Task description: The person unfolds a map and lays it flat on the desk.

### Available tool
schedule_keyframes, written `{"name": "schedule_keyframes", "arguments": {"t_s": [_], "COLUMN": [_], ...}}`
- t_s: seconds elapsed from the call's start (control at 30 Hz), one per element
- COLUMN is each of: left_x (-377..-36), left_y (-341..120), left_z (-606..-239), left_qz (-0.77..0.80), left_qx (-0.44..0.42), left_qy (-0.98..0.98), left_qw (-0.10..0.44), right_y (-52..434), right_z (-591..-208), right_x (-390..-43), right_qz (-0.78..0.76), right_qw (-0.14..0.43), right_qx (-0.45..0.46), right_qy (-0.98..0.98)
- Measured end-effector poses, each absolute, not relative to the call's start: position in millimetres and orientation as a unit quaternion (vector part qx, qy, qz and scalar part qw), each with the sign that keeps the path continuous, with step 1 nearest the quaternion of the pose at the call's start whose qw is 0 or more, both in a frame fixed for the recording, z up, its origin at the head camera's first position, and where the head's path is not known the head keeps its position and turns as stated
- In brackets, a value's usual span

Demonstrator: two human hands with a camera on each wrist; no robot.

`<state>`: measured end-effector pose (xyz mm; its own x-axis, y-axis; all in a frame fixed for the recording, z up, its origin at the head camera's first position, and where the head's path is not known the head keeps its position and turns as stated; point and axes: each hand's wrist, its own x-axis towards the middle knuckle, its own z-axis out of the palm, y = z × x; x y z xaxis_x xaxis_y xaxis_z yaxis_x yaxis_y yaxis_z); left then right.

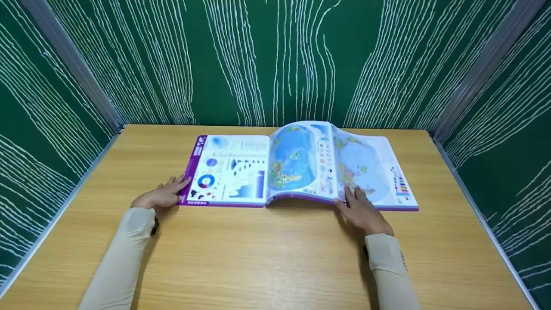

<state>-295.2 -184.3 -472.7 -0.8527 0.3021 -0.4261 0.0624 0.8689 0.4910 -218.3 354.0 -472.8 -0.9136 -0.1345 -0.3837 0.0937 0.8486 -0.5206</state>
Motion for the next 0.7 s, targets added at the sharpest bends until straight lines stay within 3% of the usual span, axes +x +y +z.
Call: {"name": "schedule_keyframes", "arguments": {"t_s": [0.7], "left_x": [-298.1], "left_y": [-210.3], "left_z": [-472.5], "left_qz": [0.260], "left_qx": [0.068], "left_qy": [0.937], "left_qw": [0.221], "right_y": [337.3], "right_z": [-482.4], "right_x": [-223.2], "right_qz": [-0.183], "right_qw": [0.184], "right_qx": [-0.015], "right_qy": [0.966]}}
